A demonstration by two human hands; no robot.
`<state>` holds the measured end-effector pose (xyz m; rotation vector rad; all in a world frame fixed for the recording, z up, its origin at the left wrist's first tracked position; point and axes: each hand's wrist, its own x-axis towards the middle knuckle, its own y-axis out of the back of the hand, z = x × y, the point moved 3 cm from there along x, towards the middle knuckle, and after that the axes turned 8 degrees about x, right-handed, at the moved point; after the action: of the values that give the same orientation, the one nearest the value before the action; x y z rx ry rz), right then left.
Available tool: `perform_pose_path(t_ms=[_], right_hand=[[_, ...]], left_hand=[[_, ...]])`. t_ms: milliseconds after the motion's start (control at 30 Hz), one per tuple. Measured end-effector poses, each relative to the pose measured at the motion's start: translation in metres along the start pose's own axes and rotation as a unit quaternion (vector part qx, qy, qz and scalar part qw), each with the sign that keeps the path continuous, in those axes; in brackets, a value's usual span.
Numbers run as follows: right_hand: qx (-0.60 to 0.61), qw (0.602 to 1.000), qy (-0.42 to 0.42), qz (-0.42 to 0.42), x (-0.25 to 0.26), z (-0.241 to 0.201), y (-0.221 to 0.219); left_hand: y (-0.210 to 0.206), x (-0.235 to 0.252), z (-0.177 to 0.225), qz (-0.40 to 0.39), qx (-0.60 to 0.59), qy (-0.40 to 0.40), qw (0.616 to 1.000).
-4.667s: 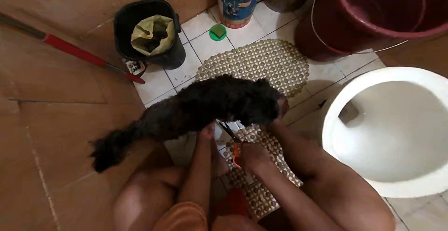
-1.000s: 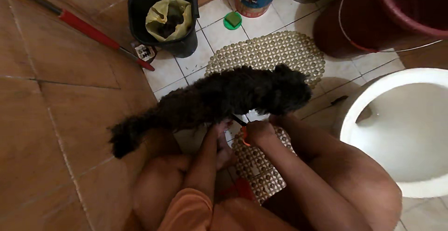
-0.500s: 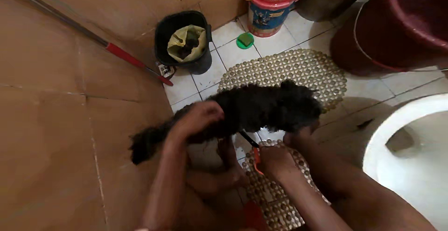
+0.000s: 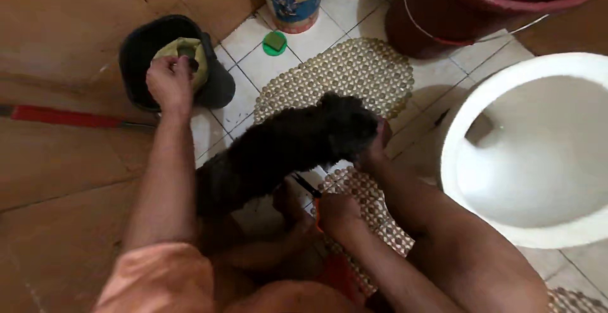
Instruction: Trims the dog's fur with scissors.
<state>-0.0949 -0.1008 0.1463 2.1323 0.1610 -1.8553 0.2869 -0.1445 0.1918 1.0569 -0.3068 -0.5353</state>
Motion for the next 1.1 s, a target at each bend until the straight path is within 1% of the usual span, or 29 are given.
perform_pose_path(t_ms=[67,133,167,200,233,267,300,333,367,400,433,500,533,567,600,633,667,700,733,800,833,867,933,967,1000,1033,1100], right_hand=[[0.017,1.0,-0.007,-0.001,0.0,0.004,-0.001],[0.008,1.0,-0.004,0.0,0.004,0.01,-0.005],[0.003,1.0,-0.004,0.002,0.006,0.014,-0.008],[-0.001,1.0,-0.005,0.002,0.006,0.017,-0.011],[-0.004,1.0,-0.003,0.003,0.006,0.02,-0.014],[-0.006,1.0,0.001,0.003,0.006,0.022,-0.016],[-0.013,1.0,0.006,0.003,0.005,0.023,-0.017],[-0.023,1.0,0.01,0.001,0.003,0.023,-0.018],[-0.034,0.999,0.011,0.0,0.002,0.024,-0.019],[-0.038,0.999,0.011,0.002,0.002,0.025,-0.019],[-0.037,0.999,0.013,0.005,0.002,0.025,-0.019],[-0.03,0.999,0.015,0.008,0.004,0.025,-0.019],[-0.023,1.0,0.016,0.009,0.003,0.026,-0.018],[-0.014,1.0,0.017,0.01,0.002,0.027,-0.017],[-0.005,1.0,0.017,0.009,-0.001,0.027,-0.014],[0.0,1.0,0.015,0.008,-0.002,0.026,-0.013],[0.001,1.0,0.015,0.007,-0.003,0.025,-0.013],[0.0,1.0,0.017,0.007,-0.003,0.024,-0.013],[-0.002,1.0,0.021,0.009,-0.002,0.022,-0.013],[-0.005,1.0,0.027,0.009,0.0,0.022,-0.013],[-0.01,1.0,0.029,0.009,0.001,0.022,-0.013],[-0.014,0.999,0.029,0.011,0.003,0.023,-0.013],[-0.017,0.999,0.026,0.016,0.004,0.024,-0.012],[-0.022,0.999,0.024,0.017,0.004,0.024,-0.012],[-0.026,0.999,0.021,0.019,0.004,0.025,-0.012],[-0.027,0.999,0.017,0.021,0.005,0.026,-0.012],[-0.024,0.999,0.013,0.024,0.007,0.027,-0.013]], left_hand=[[-0.002,-0.068,0.019,0.056,-0.132,-0.072,0.987],[-0.014,-0.155,0.029,0.073,-0.244,-0.116,0.96],[-0.028,-0.201,0.03,0.064,-0.294,-0.132,0.945],[-0.046,-0.242,0.029,0.032,-0.331,-0.134,0.934],[-0.067,-0.278,0.026,-0.021,-0.341,-0.105,0.934],[-0.09,-0.304,0.02,-0.093,-0.324,-0.047,0.94],[-0.115,-0.32,0.008,-0.175,-0.292,0.029,0.94],[-0.142,-0.326,-0.006,-0.247,-0.265,0.112,0.925],[-0.166,-0.326,-0.019,-0.281,-0.267,0.194,0.901],[-0.185,-0.321,-0.025,-0.283,-0.294,0.268,0.873],[-0.198,-0.313,-0.028,-0.272,-0.328,0.325,0.844],[-0.212,-0.296,-0.023,-0.249,-0.397,0.406,0.785],[-0.214,-0.29,-0.017,-0.239,-0.431,0.431,0.756],[-0.216,-0.286,-0.012,-0.235,-0.455,0.444,0.735],[-0.216,-0.283,-0.01,-0.248,-0.458,0.445,0.729],[-0.213,-0.281,-0.01,-0.276,-0.43,0.433,0.742],[-0.206,-0.28,-0.011,-0.315,-0.366,0.408,0.775],[-0.2,-0.279,-0.014,-0.357,-0.285,0.366,0.811],[-0.195,-0.278,-0.017,-0.398,-0.206,0.322,0.834],[-0.19,-0.278,-0.021,-0.439,-0.113,0.256,0.854],[-0.192,-0.279,-0.025,-0.435,-0.087,0.241,0.863],[-0.195,-0.28,-0.029,-0.413,-0.082,0.246,0.873],[-0.201,-0.286,-0.035,-0.347,-0.15,0.276,0.884],[-0.204,-0.29,-0.037,-0.323,-0.186,0.284,0.883],[-0.207,-0.291,-0.039,-0.313,-0.198,0.28,0.886],[-0.205,-0.292,-0.037,-0.319,-0.186,0.263,0.892],[-0.197,-0.29,-0.027,-0.367,-0.143,0.203,0.896]])
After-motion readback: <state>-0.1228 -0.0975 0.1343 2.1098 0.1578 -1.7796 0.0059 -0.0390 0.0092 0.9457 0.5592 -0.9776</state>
